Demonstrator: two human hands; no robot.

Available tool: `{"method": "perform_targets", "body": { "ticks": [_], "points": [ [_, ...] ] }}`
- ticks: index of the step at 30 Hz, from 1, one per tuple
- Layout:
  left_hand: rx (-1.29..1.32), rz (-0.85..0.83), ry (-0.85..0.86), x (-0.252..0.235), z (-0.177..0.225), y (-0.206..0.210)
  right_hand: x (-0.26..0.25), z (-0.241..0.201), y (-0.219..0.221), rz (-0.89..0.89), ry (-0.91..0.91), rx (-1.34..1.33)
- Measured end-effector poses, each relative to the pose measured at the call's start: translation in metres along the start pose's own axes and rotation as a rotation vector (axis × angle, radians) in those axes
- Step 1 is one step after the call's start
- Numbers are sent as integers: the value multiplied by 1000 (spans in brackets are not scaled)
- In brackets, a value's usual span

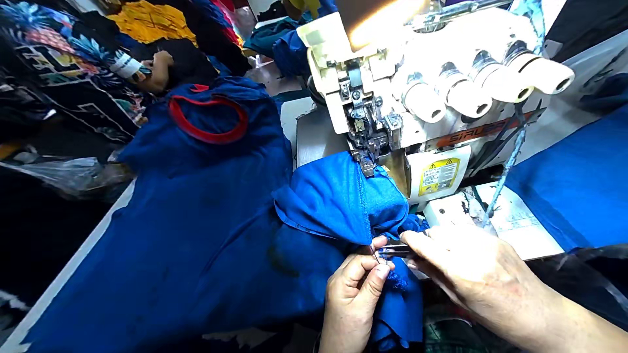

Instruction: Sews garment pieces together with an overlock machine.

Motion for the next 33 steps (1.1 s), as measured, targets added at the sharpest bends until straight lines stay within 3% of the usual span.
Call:
{"method": "perform_targets", "body": {
  "ticks": [11, 15, 18, 22, 26, 30, 33],
  "points": [
    [-67, -21, 61, 1, 1, -1, -14, -5, 4, -10, -96, -32],
    [-90, -70, 91, 0, 0, -2, -12, 3, -2, 79, -9, -96],
    [92, -132, -18, 0, 4, -5, -4, 22, -15, 121, 113, -1],
    [374, -246, -262, 6, 21, -8, 26, 50, -17, 27, 240, 156],
    [647, -308, -458, 18, 30, 3, 48, 50, -14, -8, 281, 177],
    [691, -281, -486, 26, 34, 18, 42, 10, -30, 130, 281, -217],
    [566, -237, -421, 29, 35, 29, 42, -18, -28, 38, 271, -649]
  ]
}}
Point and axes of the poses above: each hand's wrist, its own x-axis away from the middle knuckle, its own y-axis out of the palm, z = x × y, the point moved 1 cm from there along -x, towards the middle knuckle, and after that the axes turned 1 degree about z, right-handed, at the moved point
